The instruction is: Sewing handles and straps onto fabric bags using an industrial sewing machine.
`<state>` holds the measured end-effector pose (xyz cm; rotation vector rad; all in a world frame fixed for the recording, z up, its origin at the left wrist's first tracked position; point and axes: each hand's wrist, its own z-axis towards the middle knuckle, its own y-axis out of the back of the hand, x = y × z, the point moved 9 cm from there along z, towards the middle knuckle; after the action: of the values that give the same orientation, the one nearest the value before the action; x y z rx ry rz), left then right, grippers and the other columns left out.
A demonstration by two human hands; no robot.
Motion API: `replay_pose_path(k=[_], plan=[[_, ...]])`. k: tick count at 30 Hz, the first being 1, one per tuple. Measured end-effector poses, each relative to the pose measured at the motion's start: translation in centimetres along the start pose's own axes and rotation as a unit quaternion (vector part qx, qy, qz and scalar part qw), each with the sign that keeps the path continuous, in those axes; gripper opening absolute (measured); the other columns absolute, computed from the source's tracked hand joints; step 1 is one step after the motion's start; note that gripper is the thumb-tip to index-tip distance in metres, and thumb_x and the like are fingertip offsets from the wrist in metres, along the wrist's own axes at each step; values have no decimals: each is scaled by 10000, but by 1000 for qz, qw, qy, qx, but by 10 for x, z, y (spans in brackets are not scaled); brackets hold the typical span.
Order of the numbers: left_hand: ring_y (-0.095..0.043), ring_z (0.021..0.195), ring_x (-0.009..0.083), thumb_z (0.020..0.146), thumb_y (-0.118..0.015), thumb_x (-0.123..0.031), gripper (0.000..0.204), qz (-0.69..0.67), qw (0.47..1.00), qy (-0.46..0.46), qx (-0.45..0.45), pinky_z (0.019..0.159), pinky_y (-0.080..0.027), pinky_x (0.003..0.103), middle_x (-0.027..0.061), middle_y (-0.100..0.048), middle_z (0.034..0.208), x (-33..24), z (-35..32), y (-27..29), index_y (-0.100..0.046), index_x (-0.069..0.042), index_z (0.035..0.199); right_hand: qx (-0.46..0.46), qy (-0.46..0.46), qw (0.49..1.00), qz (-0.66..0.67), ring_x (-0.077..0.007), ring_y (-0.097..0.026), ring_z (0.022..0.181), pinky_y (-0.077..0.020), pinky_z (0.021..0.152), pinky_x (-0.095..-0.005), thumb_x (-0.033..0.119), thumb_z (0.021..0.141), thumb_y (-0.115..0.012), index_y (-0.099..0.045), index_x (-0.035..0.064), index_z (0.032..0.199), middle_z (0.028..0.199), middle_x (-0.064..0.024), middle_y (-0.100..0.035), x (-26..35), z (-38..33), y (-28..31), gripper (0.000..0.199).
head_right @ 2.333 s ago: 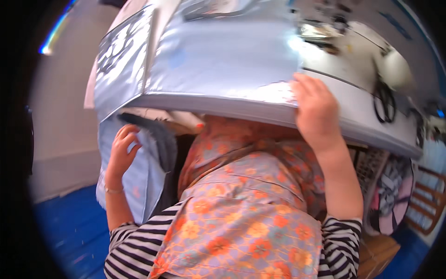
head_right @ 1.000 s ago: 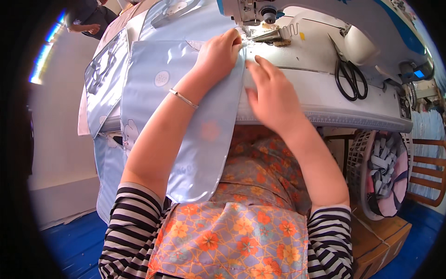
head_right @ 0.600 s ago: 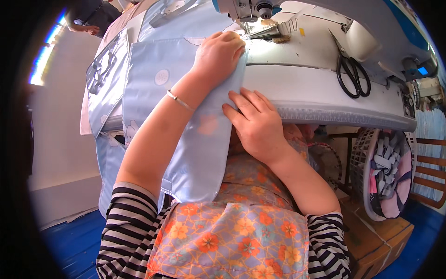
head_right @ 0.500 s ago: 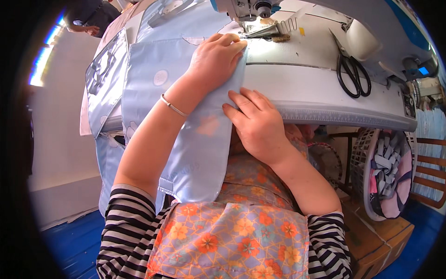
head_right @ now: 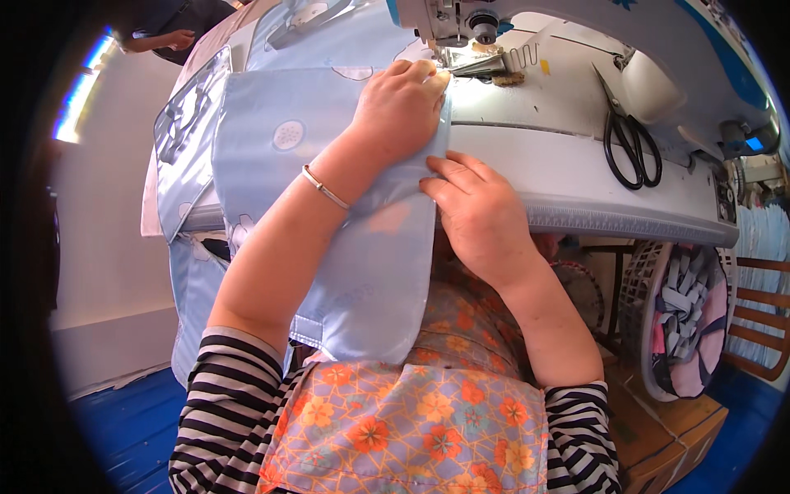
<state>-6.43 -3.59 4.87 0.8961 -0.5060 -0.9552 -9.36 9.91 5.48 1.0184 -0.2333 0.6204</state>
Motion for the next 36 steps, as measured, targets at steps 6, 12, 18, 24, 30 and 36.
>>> replay_pose_path(k=[6,12,18,24,30,36], plan=[[-601,1126,291,805,-640,-122,239,-44,998,32,-20,956,-482,419,115,-654,1205,7,-8,1,-692,-29,1019,-10,-1,1000,-25,-345,-601,1148,-500,985,-425,-64,764,-611,-687,15,1095,1196,-146,-659,-4,3,2,348],[-505,1298,326,880,-625,-165,378,-126,990,10,68,1105,-379,469,176,-581,1335,-6,-50,37,-611,-4,1222,-9,34,999,-33,-347,-602,1151,-496,994,-433,-34,794,-618,-674,-11,1138,1207,-148,-651,8,-20,5,349],[-447,1363,343,872,-661,-287,549,-221,954,-11,201,1153,-296,532,187,-510,1424,-41,-116,99,-562,-6,1333,-6,42,998,-39,-335,-619,1132,-510,977,-424,11,803,-643,-674,-15,1142,1226,-149,-649,4,-20,5,342],[-440,1367,355,849,-693,-253,577,-93,978,116,148,1153,-291,544,183,-498,1442,43,-163,138,-551,-10,1353,25,33,997,-69,-350,-614,1143,-491,992,-438,33,840,-593,-677,-1,1142,1234,-163,-648,1,-16,4,315],[-601,1192,379,870,-603,-196,556,336,839,419,81,991,-496,462,222,-499,1442,271,-285,219,-511,-30,1392,21,33,996,-75,-350,-610,1139,-490,988,-429,5,843,-584,-686,8,1146,1234,-156,-655,0,-15,5,319],[-600,1208,368,802,-568,-171,668,292,741,572,196,1017,-492,441,242,-509,1426,353,-377,261,-455,-34,1446,48,19,997,-66,-366,-592,1174,-456,1024,-437,27,853,-601,-660,-22,1161,1265,-189,-635,0,-12,0,317]])
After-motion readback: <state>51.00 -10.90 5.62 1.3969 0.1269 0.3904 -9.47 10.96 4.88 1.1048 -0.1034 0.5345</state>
